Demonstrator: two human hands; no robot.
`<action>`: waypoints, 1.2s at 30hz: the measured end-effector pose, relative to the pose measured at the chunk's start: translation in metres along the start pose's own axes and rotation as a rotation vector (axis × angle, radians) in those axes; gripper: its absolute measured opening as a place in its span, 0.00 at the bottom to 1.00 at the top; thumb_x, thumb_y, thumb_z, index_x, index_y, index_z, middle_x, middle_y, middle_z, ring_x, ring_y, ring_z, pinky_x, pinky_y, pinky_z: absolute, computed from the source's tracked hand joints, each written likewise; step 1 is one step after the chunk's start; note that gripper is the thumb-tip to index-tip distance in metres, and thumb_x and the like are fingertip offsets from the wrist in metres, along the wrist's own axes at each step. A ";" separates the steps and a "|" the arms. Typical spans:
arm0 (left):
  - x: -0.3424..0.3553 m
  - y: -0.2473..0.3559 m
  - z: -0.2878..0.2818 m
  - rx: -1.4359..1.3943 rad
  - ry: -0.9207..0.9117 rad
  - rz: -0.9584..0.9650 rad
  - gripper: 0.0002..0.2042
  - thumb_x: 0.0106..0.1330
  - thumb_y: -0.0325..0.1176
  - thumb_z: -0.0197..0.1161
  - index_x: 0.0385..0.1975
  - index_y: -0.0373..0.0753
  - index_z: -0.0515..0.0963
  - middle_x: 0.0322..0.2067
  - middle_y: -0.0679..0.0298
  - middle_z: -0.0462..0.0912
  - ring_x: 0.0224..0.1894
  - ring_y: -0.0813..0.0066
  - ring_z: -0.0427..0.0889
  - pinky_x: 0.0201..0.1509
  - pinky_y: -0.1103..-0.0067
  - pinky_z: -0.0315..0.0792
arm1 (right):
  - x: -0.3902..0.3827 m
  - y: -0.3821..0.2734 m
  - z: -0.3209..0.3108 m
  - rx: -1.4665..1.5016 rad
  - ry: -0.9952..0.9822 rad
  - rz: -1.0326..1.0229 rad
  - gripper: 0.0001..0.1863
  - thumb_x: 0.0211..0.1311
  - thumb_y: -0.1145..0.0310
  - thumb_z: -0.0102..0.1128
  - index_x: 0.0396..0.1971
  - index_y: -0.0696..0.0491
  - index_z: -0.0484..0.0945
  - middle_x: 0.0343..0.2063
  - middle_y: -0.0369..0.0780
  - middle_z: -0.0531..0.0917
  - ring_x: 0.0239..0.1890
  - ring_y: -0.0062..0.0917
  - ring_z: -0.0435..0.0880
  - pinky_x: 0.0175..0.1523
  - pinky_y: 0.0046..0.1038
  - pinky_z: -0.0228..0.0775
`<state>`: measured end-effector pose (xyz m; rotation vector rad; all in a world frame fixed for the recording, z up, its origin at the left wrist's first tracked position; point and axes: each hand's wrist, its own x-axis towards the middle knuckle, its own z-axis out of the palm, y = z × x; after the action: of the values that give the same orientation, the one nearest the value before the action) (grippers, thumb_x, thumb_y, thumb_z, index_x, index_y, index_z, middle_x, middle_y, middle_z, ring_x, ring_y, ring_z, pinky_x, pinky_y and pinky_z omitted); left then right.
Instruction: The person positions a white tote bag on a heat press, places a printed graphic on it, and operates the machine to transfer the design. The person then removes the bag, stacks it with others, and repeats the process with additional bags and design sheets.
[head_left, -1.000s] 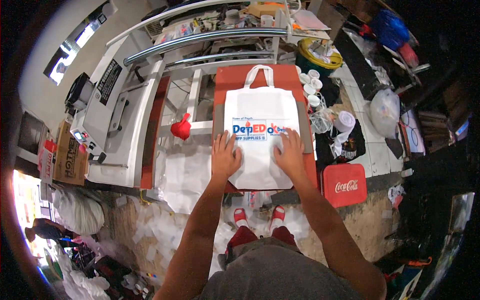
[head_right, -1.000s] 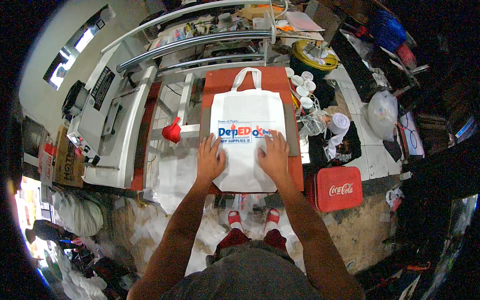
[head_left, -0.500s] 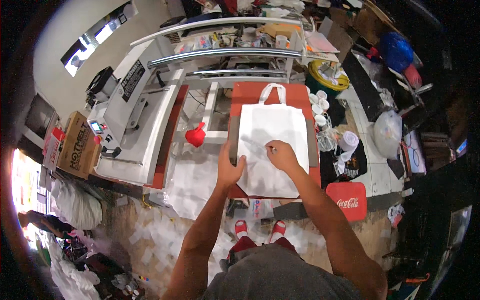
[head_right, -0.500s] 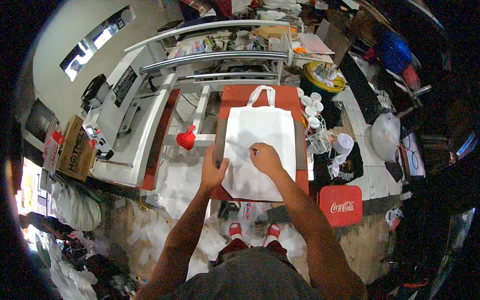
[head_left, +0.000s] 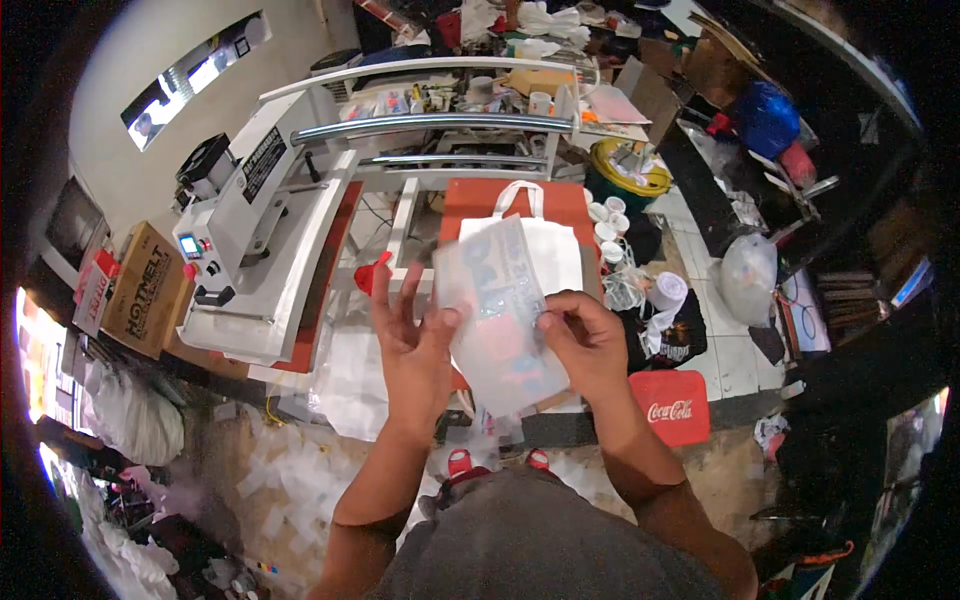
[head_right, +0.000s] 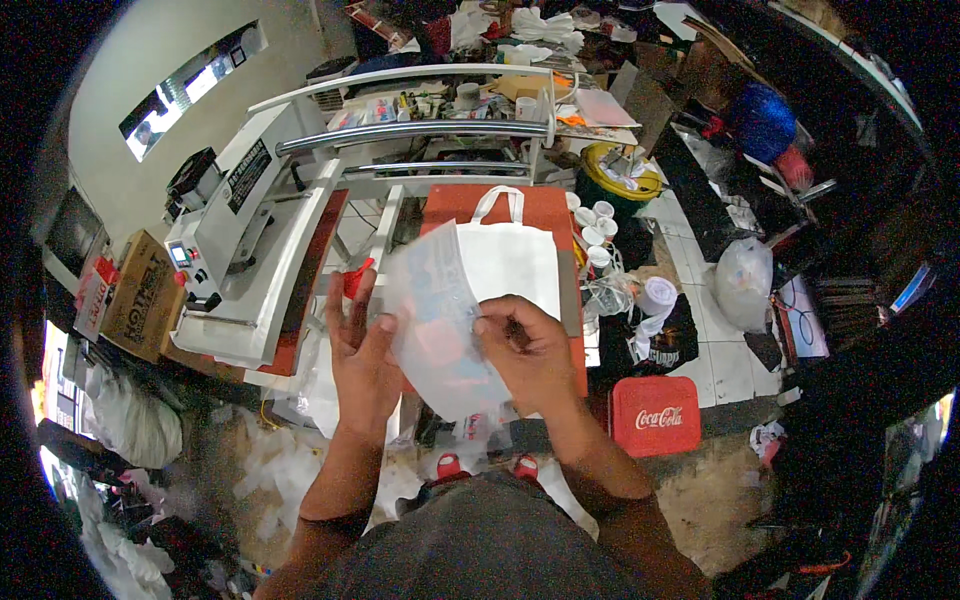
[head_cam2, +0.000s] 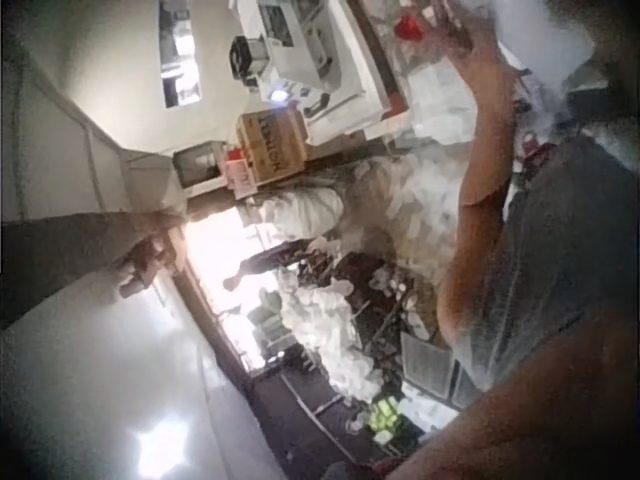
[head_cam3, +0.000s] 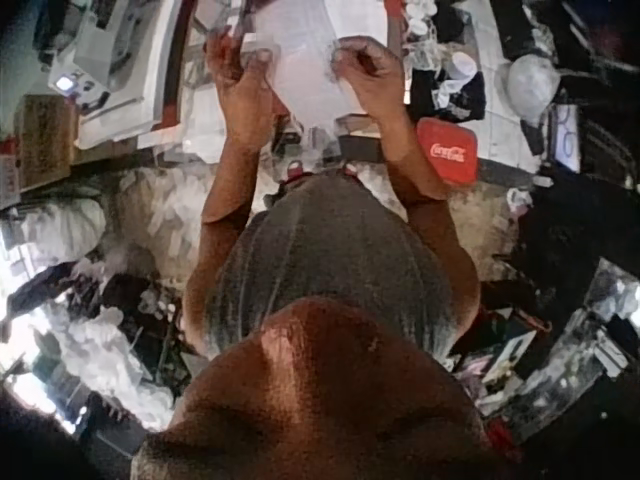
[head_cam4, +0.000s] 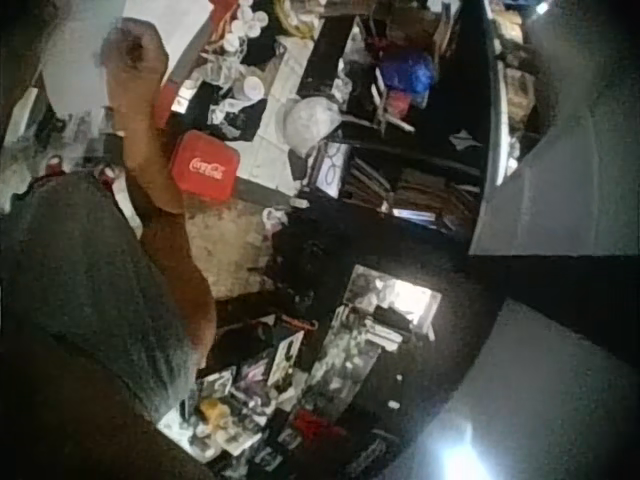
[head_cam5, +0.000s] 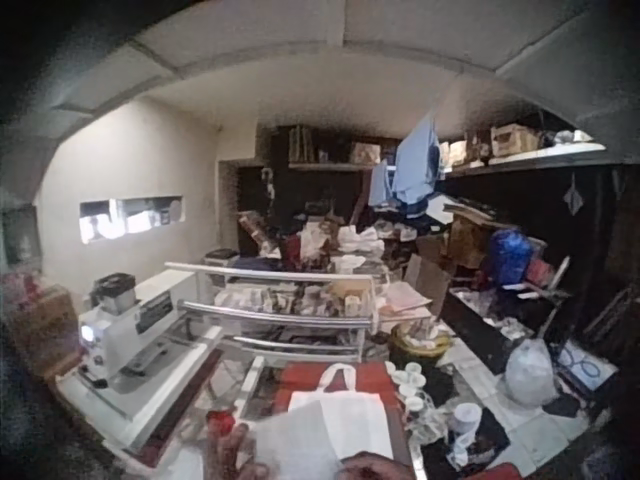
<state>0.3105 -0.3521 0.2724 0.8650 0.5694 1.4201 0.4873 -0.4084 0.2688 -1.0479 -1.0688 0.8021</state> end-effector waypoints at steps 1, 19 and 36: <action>-0.004 0.000 -0.001 -0.081 -0.001 -0.054 0.43 0.63 0.23 0.65 0.73 0.41 0.43 0.66 0.50 0.61 0.62 0.60 0.73 0.63 0.64 0.73 | -0.002 -0.003 0.001 -0.008 0.022 0.035 0.07 0.64 0.76 0.64 0.41 0.57 0.80 0.29 0.30 0.80 0.31 0.10 0.76 0.35 0.16 0.71; -0.043 0.041 -0.003 0.449 -0.153 0.089 0.10 0.63 0.21 0.64 0.44 0.31 0.78 0.35 0.65 0.84 0.36 0.82 0.81 0.39 0.82 0.76 | -0.014 -0.034 0.009 0.008 -0.200 0.011 0.04 0.62 0.82 0.57 0.34 0.57 0.77 0.27 0.31 0.78 0.28 0.10 0.74 0.33 0.15 0.67; -0.058 0.050 0.010 0.697 -0.274 0.291 0.10 0.58 0.23 0.68 0.39 0.28 0.79 0.31 0.62 0.85 0.34 0.82 0.81 0.37 0.82 0.75 | -0.018 -0.037 0.005 -0.276 -0.153 -0.248 0.07 0.49 0.83 0.56 0.24 0.56 0.69 0.21 0.31 0.71 0.24 0.12 0.67 0.28 0.18 0.61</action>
<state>0.2818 -0.4139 0.3093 1.7263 0.7623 1.3322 0.4786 -0.4349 0.2991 -1.0683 -1.4393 0.5499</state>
